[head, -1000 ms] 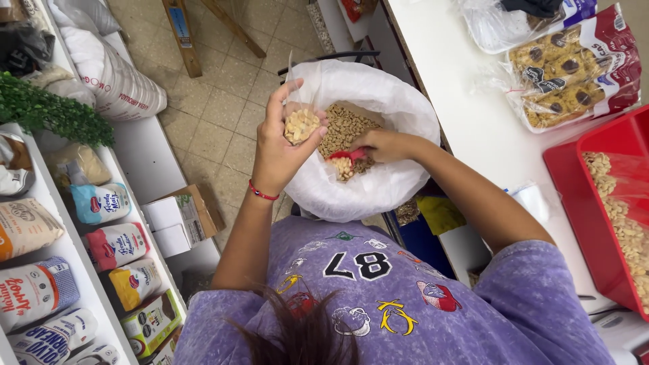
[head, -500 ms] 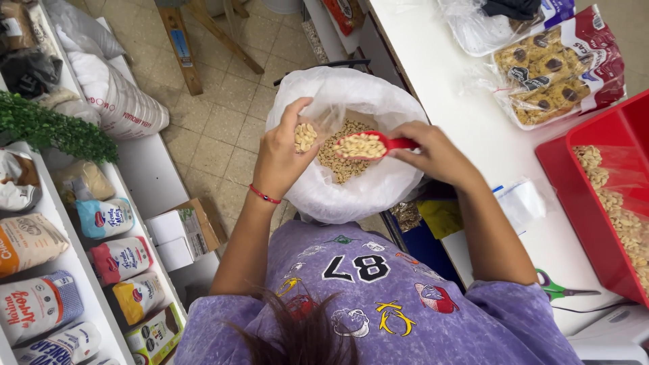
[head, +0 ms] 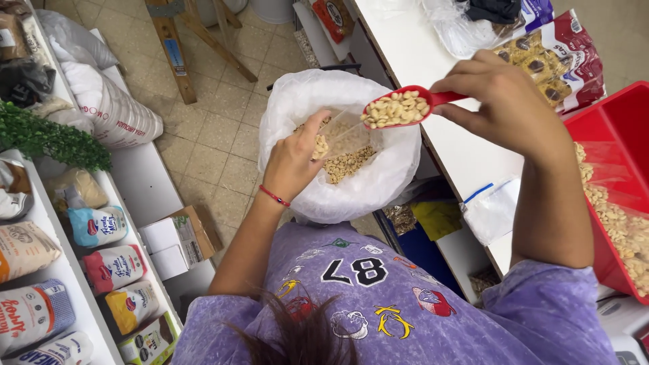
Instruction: Packaging and weighing snacks from a bulk bag into smaller retail bags
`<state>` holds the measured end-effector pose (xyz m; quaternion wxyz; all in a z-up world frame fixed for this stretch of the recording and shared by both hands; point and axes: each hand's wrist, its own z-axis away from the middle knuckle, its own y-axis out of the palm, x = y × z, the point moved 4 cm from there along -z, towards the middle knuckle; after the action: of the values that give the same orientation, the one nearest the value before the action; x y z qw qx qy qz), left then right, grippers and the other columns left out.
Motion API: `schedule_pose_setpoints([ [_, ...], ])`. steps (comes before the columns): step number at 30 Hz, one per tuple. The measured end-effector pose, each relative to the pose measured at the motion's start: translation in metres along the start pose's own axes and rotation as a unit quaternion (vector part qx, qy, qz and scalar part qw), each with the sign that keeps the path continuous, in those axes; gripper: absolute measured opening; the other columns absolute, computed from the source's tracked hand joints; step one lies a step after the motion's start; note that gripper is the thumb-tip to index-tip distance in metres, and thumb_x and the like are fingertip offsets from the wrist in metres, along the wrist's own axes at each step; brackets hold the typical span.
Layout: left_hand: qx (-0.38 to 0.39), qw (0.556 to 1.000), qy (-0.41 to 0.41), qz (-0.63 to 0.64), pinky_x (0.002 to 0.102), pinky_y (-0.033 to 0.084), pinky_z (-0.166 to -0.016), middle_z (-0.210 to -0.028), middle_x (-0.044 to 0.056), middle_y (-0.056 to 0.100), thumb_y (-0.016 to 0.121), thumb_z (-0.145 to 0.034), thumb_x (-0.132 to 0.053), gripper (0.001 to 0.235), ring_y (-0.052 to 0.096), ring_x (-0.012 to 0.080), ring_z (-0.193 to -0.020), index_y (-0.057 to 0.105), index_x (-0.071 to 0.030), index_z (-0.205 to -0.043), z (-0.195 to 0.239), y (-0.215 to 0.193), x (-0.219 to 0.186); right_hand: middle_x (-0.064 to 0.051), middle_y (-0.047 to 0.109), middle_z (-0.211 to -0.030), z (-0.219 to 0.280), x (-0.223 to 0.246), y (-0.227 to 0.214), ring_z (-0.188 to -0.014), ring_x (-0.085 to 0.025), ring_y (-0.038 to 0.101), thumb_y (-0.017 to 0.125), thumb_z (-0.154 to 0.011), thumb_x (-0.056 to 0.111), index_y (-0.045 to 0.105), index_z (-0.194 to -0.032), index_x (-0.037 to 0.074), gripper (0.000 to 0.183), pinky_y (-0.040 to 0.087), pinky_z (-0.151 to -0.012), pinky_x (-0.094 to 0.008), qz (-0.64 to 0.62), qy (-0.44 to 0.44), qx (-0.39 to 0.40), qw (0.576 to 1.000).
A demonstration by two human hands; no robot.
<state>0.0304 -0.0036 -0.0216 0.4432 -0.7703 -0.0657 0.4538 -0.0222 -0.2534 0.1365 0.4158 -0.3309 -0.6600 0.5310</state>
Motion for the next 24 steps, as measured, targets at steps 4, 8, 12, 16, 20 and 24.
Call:
schedule_pose_setpoints([
  [4,0.013,1.0,-0.023,0.011,0.056,0.049,-0.061,-0.11,0.02,0.068,0.071,-0.076,-0.009,0.07,0.065,0.0483,-0.08,0.036,-0.017,-0.137,0.001,-0.001,-0.008,-0.001,0.068,-0.09,-0.03,0.031,0.008,-0.079,-0.025,0.052,0.068,-0.094,0.023,0.072,-0.107,0.012,0.017,0.045,-0.06,-0.037,0.132,-0.036,0.028,0.99],
  [8,-0.013,0.997,-0.011,0.076,0.048,0.052,-0.057,-0.106,0.014,0.067,0.07,-0.08,-0.011,0.062,0.068,0.036,-0.081,0.039,-0.015,-0.133,0.0,0.007,-0.005,0.007,0.059,-0.081,-0.05,0.069,0.017,-0.086,-0.019,0.051,0.067,-0.089,0.029,0.066,-0.088,0.021,0.009,0.041,-0.068,-0.032,0.343,-0.122,0.0,0.931],
  [12,-0.048,0.985,-0.019,0.162,0.04,0.061,-0.064,-0.113,0.012,0.065,0.081,-0.074,-0.015,0.064,0.069,0.033,-0.097,0.044,-0.013,-0.127,0.002,0.015,0.006,0.006,0.056,-0.091,-0.051,0.109,-0.009,-0.091,-0.015,0.047,0.065,-0.095,0.024,0.062,-0.087,0.018,0.01,0.032,-0.071,-0.028,0.492,-0.148,-0.062,0.856],
  [16,-0.093,0.98,-0.017,0.173,0.037,0.054,-0.081,-0.112,0.011,0.067,0.085,-0.075,-0.024,0.061,0.068,0.0278,-0.098,0.051,-0.006,-0.122,0.008,0.018,0.018,0.007,0.052,-0.097,-0.019,0.098,-0.029,-0.096,-0.014,0.048,0.069,-0.098,0.02,0.063,-0.113,0.018,0.016,0.038,-0.079,-0.026,0.579,-0.056,-0.086,0.809],
  [20,-0.129,0.96,-0.049,0.245,0.028,0.06,-0.067,-0.099,0.008,0.07,0.085,-0.074,-0.027,0.052,0.07,0.0207,-0.091,0.055,-0.009,-0.113,0.013,-0.006,0.014,0.001,0.059,-0.074,0.003,0.039,0.03,-0.071,-0.025,0.061,0.059,-0.102,0.016,0.052,-0.1,0.017,0.007,0.043,-0.057,-0.036,0.394,0.116,0.058,0.91],
  [24,-0.174,0.915,-0.064,0.358,0.05,0.056,-0.085,-0.102,0.027,0.068,0.081,-0.082,-0.011,0.049,0.068,0.04,-0.095,0.057,-0.001,-0.123,0.012,-0.017,0.016,-0.021,0.072,-0.087,-0.017,0.013,0.156,-0.083,-0.042,0.071,0.063,-0.086,0.004,0.058,-0.11,0.004,0.024,0.056,-0.07,-0.054,0.052,0.157,0.202,0.965],
])
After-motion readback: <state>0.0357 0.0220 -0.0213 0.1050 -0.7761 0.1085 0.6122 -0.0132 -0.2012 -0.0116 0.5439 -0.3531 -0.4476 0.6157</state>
